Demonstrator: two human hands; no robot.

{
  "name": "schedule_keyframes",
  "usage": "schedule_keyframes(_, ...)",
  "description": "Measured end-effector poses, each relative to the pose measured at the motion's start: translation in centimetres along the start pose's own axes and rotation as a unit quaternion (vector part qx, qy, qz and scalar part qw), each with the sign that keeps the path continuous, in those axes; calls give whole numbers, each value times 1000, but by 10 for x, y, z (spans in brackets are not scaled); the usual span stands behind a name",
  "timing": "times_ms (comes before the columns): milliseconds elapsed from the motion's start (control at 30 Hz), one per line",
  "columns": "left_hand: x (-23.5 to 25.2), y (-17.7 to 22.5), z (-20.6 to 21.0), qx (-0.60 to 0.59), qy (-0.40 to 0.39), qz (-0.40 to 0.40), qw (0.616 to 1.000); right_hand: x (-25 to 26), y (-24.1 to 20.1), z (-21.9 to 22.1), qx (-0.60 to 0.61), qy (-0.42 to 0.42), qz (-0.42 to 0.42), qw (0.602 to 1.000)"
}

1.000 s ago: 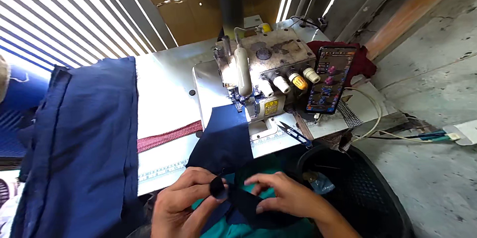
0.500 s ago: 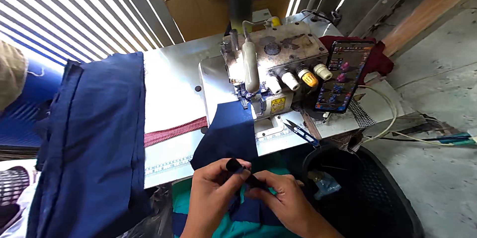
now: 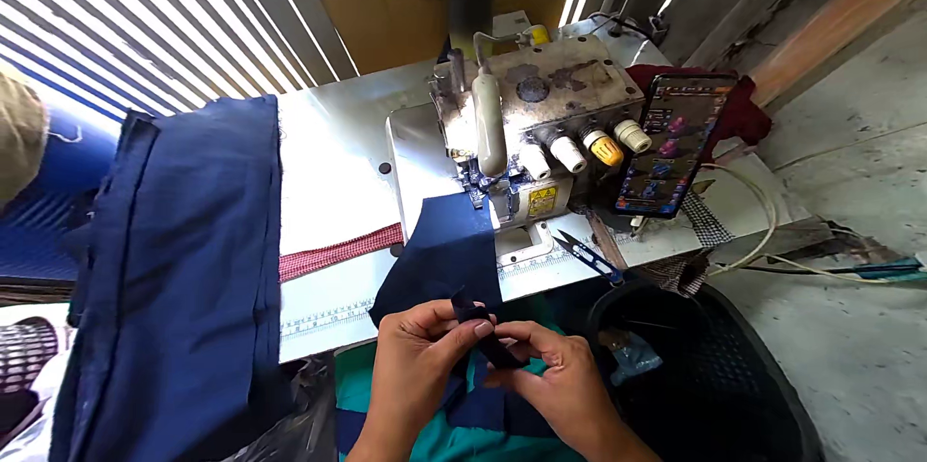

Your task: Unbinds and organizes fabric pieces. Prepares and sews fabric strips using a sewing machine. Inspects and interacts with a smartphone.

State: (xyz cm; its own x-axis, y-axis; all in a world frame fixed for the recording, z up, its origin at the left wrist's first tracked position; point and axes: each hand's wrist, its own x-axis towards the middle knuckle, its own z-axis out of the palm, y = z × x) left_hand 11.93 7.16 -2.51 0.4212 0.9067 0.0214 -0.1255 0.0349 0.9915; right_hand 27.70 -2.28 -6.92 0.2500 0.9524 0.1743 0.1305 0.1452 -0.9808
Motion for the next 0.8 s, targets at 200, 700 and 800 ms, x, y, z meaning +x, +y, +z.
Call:
schedule_keyframes(200,5,1,-3,-3,-18,-25,1000,0,1,-4,21,-32,22,999)
schedule_keyframes(700,18,11,-17,57,-62,23,996,-2,6,-12,-35,-7,49,998)
schedule_keyframes(800,19,14,-16,27,-64,10,998,0,7,-11,-16,15,51,998)
